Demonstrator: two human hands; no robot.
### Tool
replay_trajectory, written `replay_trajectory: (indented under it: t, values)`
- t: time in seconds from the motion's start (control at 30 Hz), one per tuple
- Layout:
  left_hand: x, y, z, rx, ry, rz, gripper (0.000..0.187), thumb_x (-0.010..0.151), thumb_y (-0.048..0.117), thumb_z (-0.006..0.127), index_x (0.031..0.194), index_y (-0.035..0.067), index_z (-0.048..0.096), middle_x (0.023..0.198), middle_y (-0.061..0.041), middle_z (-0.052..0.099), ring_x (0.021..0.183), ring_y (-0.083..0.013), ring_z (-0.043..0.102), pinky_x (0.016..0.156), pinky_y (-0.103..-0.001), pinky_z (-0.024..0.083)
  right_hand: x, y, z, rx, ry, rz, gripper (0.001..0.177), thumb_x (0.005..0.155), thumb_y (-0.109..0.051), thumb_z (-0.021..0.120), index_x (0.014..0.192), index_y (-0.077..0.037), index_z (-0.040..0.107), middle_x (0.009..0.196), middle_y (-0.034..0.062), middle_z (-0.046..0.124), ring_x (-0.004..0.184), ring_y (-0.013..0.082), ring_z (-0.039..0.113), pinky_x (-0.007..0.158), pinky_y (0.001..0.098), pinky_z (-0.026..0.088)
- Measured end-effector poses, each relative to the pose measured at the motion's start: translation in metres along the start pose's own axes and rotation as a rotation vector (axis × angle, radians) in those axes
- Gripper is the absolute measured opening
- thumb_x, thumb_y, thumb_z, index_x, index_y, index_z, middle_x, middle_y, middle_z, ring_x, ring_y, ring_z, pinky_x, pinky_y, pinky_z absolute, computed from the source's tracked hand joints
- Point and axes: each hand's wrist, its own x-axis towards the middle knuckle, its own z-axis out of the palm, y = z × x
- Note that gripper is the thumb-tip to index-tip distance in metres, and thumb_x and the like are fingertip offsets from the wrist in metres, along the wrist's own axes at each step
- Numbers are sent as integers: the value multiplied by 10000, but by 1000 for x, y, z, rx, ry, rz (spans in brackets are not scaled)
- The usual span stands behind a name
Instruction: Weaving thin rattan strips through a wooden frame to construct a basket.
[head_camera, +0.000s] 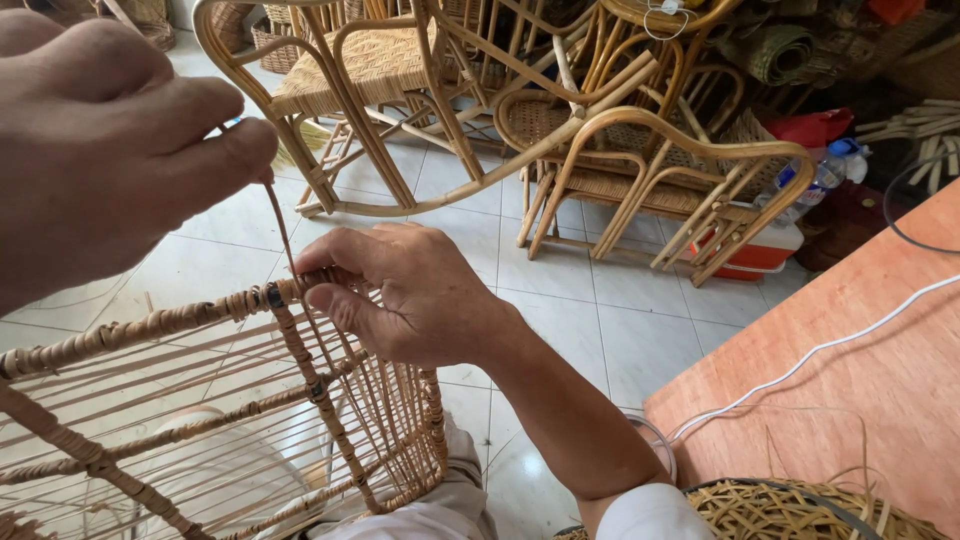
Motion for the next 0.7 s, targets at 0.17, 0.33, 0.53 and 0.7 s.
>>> replay_trajectory:
  t: [0.17, 0.33, 0.53, 0.7]
  values:
    - [3, 0, -4, 59, -7, 28, 208, 1082, 370, 714, 1286, 405, 719, 1249, 230, 711, 906, -18, 604, 829, -214, 515, 1, 1, -4, -7, -38, 28, 172, 983, -126, 584, 1135, -119, 663, 809, 4, 692, 612, 136, 572, 610, 295, 450]
    - [-11, -2, 9, -61, 8, 11, 186, 1030, 322, 751, 1215, 338, 751, 1224, 155, 748, 874, -55, 618, 856, -236, 537, 1, 3, -4, 27, -44, 55, 219, 978, -73, 564, 1162, -116, 675, 872, 8, 744, 608, 119, 581, 597, 278, 463]
    - [-19, 1, 21, -119, 4, -65, 105, 1107, 306, 774, 1211, 314, 764, 1181, 155, 716, 949, -93, 624, 909, -245, 530, 2, 7, -5, 53, -67, 37, 274, 934, -60, 529, 1172, -110, 657, 886, 15, 716, 626, 126, 570, 609, 279, 457]
    - [-10, 1, 9, -194, 54, 12, 107, 1059, 315, 764, 1155, 268, 770, 1162, 81, 754, 776, -120, 626, 917, -321, 556, 2, 13, 1, 51, -31, 14, 327, 898, -54, 633, 1215, -105, 694, 962, 39, 783, 644, 115, 618, 587, 259, 496]
